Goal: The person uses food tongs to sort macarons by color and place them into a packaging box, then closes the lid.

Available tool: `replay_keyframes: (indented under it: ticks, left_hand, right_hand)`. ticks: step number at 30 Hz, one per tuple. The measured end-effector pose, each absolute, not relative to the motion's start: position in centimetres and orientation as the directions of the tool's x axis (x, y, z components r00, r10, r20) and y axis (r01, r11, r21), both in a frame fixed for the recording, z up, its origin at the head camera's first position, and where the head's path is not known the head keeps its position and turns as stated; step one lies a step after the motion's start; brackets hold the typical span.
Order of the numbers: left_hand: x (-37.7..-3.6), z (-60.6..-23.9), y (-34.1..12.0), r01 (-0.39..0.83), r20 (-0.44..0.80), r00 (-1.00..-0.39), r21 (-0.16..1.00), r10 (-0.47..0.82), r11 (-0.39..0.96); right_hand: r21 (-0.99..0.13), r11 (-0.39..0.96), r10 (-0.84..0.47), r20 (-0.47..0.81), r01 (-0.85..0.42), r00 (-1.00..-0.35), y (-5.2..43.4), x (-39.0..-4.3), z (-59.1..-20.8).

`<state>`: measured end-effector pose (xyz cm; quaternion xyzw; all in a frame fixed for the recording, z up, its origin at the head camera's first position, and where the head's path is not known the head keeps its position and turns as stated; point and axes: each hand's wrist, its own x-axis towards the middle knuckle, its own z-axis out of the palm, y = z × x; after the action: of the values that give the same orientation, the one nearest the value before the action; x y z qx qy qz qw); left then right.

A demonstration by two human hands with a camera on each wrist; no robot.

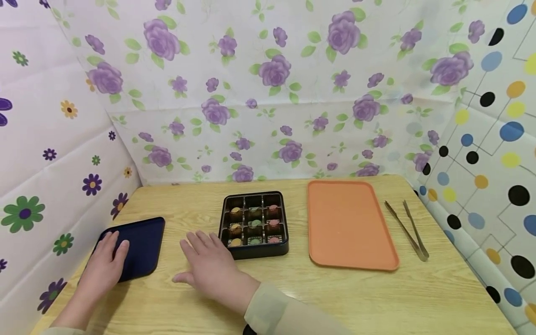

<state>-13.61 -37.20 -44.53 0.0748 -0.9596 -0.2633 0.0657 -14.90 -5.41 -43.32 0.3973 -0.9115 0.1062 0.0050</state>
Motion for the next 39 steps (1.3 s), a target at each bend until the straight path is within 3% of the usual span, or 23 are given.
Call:
replay_keyframes:
  ticks: [19, 28, 39]
  left_hand:
    - [-13.4, -45.0, -39.5, -0.146, 0.067, -0.977, 0.484, -0.203, 0.863]
    - [-13.3, -45.1, -40.8, -0.174, 0.068, -0.971, 0.458, -0.230, 0.872]
    - [-13.4, -45.0, -41.5, -0.262, -0.051, -0.962, 0.451, -0.268, 0.853]
  right_hand:
    - [-0.093, 0.652, -0.750, 0.064, -0.752, -0.658, -8.4, -14.2, -44.3]
    - [-0.139, 0.624, -0.775, 0.008, -0.769, -0.631, -9.9, -14.3, -44.6]
    - [-0.112, 0.643, -0.766, -0.100, -0.758, -0.635, -11.5, -14.8, -44.5]
